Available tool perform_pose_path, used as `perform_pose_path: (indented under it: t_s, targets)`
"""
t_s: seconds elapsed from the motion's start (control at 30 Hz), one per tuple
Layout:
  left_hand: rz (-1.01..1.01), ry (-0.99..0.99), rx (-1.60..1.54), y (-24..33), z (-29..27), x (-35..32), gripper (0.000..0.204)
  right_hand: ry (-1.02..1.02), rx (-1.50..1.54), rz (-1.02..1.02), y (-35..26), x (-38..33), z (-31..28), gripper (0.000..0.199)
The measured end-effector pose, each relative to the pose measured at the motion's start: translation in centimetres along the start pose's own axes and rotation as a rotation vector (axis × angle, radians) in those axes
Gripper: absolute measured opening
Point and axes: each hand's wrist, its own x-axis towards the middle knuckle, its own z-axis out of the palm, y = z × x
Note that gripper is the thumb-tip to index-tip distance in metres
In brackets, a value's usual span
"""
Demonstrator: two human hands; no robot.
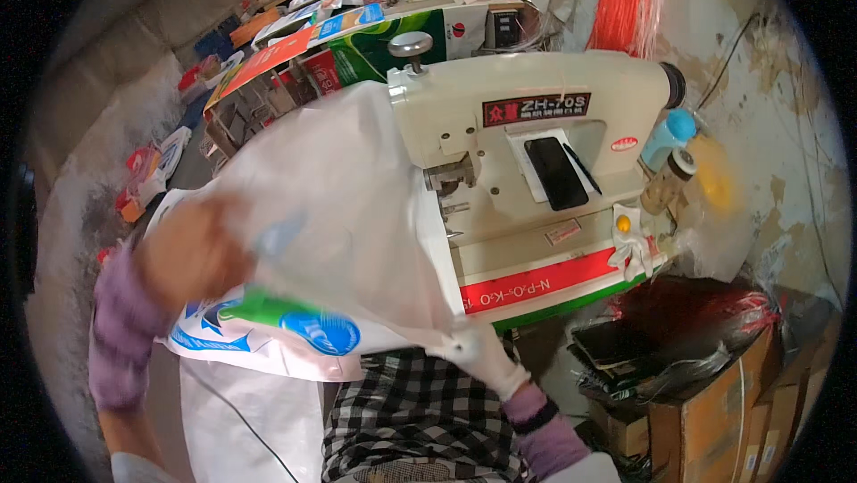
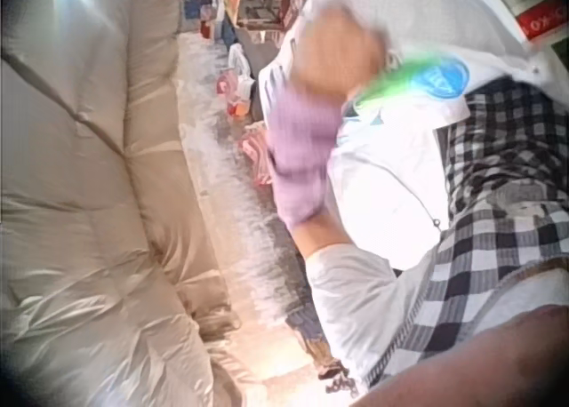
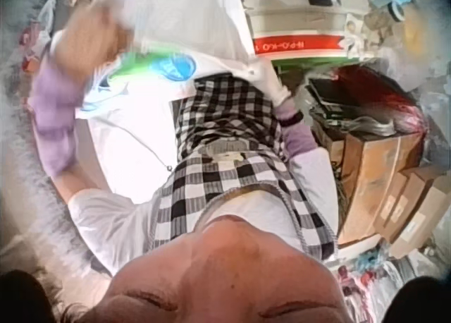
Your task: The person is using an industrial sewing machine to stitch together or seal printed plastic bags.
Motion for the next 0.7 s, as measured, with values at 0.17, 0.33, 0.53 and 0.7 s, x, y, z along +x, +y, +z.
perform_pose_path:
  t_s: [0.17,0.33,0.53,0.7]
  targets:
    - [0.26,-0.284,-0.21,15.1,-1.5,-1.8,0.023,0.175,0.343,-0.453,-3.7,0.6,1.9,0.008]
    - [0.267,0.381,-0.847,15.1,22.2,9.8,0.008,0.027,0.373,-0.062,-7.1,-11.5,5.4,0.034]
    - [-0.055,-0.023,-0.304,-1.2,15.4,7.4,0.011,0.162,0.34,-0.011,-5.8,-5.8,3.6,0.022]
    - [-0.357,-0.33,-0.24,2.6,8.7,0.2,0.041,0.24,0.246,-0.277,-4.1,1.9,1.7,0.032]
